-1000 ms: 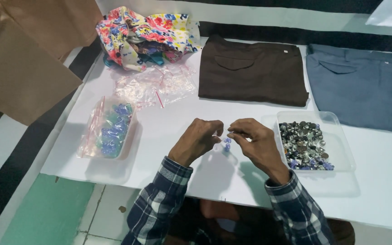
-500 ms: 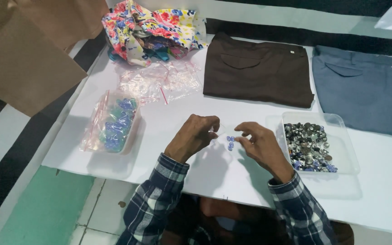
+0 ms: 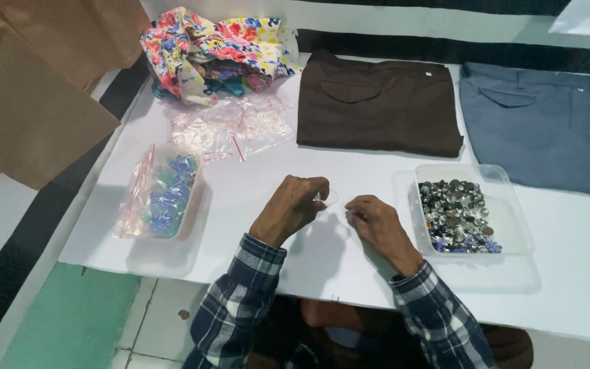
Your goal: Sorting and arranging small blue beads and metallic buttons on a flat surface.
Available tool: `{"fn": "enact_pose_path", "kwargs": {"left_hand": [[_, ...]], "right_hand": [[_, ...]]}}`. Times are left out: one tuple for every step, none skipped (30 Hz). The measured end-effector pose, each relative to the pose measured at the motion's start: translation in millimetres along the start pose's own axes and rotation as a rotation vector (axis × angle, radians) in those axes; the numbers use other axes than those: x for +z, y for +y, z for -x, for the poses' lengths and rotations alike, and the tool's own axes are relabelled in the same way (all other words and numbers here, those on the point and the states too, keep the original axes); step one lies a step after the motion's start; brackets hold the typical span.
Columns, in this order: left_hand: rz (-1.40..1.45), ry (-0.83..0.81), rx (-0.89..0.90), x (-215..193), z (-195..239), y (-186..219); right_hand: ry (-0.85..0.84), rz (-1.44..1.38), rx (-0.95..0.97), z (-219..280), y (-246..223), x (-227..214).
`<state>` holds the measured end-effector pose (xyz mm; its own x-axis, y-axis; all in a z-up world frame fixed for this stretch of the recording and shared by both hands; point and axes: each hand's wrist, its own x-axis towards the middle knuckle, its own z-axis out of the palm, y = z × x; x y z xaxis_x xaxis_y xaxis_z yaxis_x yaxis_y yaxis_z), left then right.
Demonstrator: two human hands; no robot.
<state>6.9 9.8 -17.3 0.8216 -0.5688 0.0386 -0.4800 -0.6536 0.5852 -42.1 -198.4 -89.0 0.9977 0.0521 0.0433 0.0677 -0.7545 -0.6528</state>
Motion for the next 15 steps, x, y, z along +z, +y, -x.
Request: {"fn": "enact_pose_path", "kwargs": {"left_hand": [[0.000,0.000,0.001,1,-2,2],[-0.005,0.001,0.003,1,-2,3],[-0.011,0.002,0.004,1,-3,3],[-0.011,0.003,0.002,0,-3,3],[-0.014,-0.004,0.002,0,-4,4],[-0.016,-0.015,0.003,0,-4,4],[-0.015,-0.016,0.002,0,-2,5],[0.006,-0.014,0.013,-1,-2,5],[0.027,-0.013,0.025,-2,-2,6],[0.026,-0.010,0.025,-4,-3,6],[0.024,-0.017,0.026,-5,-2,7],[0.023,-0.026,0.026,-6,-2,7],[0.023,-0.025,0.026,-6,-1,7],[0.016,-0.020,0.028,-7,0,7],[0.009,-0.016,0.029,-8,1,7]], "right_hand": [[0.001,0.001,0.000,2,-3,-5],[0.041,-0.153,0.024,3,-7,-10],[0.080,-0.306,0.049,4,-11,-15],[0.078,-0.306,0.047,7,-21,-22],[0.124,-0.402,0.056,9,-32,-30],[0.170,-0.498,0.069,14,-42,-38],[0.168,-0.498,0.070,13,-50,-42],[0.169,-0.502,-0.012,11,-58,-47],[0.170,-0.505,-0.094,9,-66,-53],[0.171,-0.504,-0.097,4,-64,-48],[0.177,-0.392,-0.163,-2,-62,-43],[0.182,-0.279,-0.228,-8,-60,-38],[0.181,-0.278,-0.229,-8,-62,-38],[0.173,-0.215,-0.255,-9,-64,-37],[0.164,-0.152,-0.281,-10,-66,-36]]}}
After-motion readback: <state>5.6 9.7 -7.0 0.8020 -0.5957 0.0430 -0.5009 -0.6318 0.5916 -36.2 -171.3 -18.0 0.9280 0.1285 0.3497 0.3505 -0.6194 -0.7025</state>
